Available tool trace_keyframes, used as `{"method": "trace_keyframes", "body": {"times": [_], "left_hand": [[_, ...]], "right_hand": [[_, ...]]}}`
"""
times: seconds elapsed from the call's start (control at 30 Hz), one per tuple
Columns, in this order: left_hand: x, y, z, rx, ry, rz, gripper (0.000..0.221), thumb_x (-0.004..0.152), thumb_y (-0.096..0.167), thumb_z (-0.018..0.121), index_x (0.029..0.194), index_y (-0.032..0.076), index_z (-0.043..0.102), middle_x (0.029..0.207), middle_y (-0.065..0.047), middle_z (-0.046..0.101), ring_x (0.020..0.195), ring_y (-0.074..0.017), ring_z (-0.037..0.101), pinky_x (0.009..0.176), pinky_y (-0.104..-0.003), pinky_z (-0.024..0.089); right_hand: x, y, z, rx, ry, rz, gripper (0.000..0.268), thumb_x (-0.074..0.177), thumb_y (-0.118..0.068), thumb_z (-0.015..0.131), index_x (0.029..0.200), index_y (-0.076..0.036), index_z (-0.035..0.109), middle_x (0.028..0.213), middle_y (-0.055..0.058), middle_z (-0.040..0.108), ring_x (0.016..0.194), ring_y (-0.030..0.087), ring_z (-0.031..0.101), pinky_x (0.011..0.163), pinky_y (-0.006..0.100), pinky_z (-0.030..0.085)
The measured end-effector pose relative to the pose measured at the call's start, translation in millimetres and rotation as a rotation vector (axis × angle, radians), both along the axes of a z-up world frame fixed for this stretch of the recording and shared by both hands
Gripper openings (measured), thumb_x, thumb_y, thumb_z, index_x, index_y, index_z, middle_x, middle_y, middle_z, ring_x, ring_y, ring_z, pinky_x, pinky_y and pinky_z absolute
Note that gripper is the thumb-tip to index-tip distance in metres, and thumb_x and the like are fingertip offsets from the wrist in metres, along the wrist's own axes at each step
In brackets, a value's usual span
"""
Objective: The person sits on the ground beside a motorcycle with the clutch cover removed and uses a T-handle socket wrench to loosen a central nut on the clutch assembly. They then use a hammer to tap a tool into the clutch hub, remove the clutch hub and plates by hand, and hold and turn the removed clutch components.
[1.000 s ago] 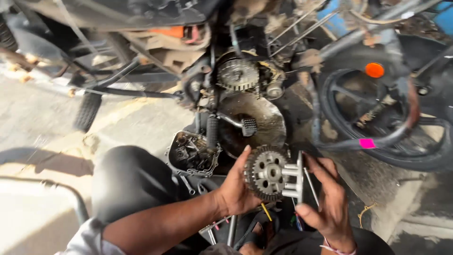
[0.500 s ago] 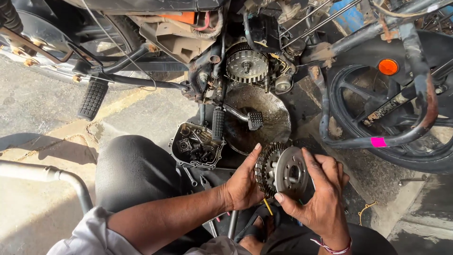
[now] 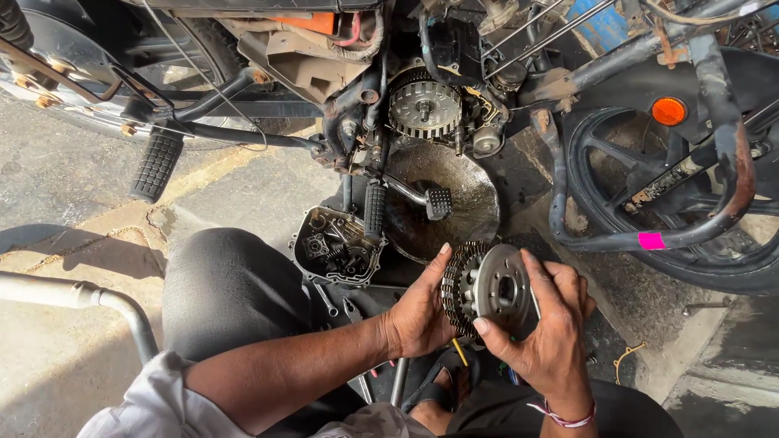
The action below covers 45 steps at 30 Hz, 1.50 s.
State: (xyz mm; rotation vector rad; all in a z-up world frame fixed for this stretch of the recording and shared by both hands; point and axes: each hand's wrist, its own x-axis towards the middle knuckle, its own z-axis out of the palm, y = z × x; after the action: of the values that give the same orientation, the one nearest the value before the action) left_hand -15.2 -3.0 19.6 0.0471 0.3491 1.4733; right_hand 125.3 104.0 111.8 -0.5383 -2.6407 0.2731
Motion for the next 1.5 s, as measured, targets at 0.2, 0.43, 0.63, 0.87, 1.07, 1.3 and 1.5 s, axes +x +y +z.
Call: {"method": "trace_keyframes", "body": {"times": [0.2,0.43,0.63,0.87,1.07,1.3,1.5], "left_hand": [[-1.2,-1.9,9.7,0.007,0.0,0.022,0.072,0.103,0.07,0.031,0.14,0.016,0.059,0.134,-0.003,0.067,0.128,-0.0192,0.059,0.115,-0.045,0.042],[2.3,-1.5,3.2,-0.018,0.027,0.009,0.071,0.102,0.069,0.033,0.143,0.016,0.056,0.136,-0.005,0.065,0.128,-0.0194,0.059,0.112,-0.044,0.045],[1.7,-2.2,1.1,0.008,-0.04,-0.009,0.079,0.099,0.074,0.034,0.145,0.013,0.055,0.14,-0.008,0.062,0.129,-0.0218,0.059,0.111,-0.043,0.047],[-0.8,-2.4,-1.6,0.013,0.0,-0.006,0.087,0.092,0.08,0.035,0.148,0.016,0.051,0.139,-0.007,0.061,0.13,-0.0221,0.057,0.111,-0.044,0.047],[1.1,-2.4,-0.1,0.002,0.011,0.032,0.086,0.091,0.08,0.036,0.147,0.016,0.052,0.139,-0.006,0.062,0.13,-0.0202,0.059,0.111,-0.043,0.049],[-5.9,4.4,-8.5,0.033,-0.066,0.04,0.093,0.091,0.086,0.031,0.141,0.013,0.058,0.13,-0.008,0.067,0.118,-0.0215,0.066,0.1,-0.041,0.055],[-14.8,3.9,-2.1,0.111,-0.201,0.181,0.086,0.098,0.085,0.035,0.136,0.012,0.061,0.123,-0.008,0.072,0.11,-0.0244,0.068,0.092,-0.042,0.056]], "right_hand": [[7.0,14.6,-4.4,-0.232,0.055,0.113,0.104,0.077,-0.072,0.066,0.141,0.009,0.055,0.123,0.014,0.052,0.119,0.028,0.052,0.104,0.047,0.04],[2.5,11.1,-0.1,-0.104,-0.034,0.144,0.107,0.072,-0.074,0.065,0.144,0.005,0.055,0.127,0.012,0.054,0.122,0.028,0.047,0.107,0.049,0.03],[-2.6,4.6,-10.6,-0.062,-0.062,0.116,0.11,0.072,-0.077,0.065,0.146,0.003,0.053,0.13,0.012,0.055,0.127,0.029,0.046,0.108,0.052,0.028],[-3.8,10.4,-19.1,-0.168,-0.026,0.168,0.109,0.075,-0.078,0.064,0.149,0.001,0.053,0.131,0.013,0.051,0.132,0.031,0.043,0.112,0.055,0.027],[-4.3,11.0,-21.3,-0.126,-0.064,0.132,0.112,0.072,-0.085,0.063,0.146,0.0,0.055,0.128,0.013,0.048,0.127,0.032,0.043,0.108,0.054,0.031],[-9.4,4.3,-21.8,-0.091,0.016,0.139,0.121,0.075,-0.088,0.04,0.155,0.002,0.049,0.126,0.014,0.043,0.117,0.029,0.046,0.096,0.047,0.036],[-17.6,-15.5,-12.9,0.19,0.23,0.238,0.051,0.076,-0.046,0.087,0.11,-0.01,0.077,0.106,0.004,0.064,0.101,0.03,0.055,0.089,0.045,0.046]]}}
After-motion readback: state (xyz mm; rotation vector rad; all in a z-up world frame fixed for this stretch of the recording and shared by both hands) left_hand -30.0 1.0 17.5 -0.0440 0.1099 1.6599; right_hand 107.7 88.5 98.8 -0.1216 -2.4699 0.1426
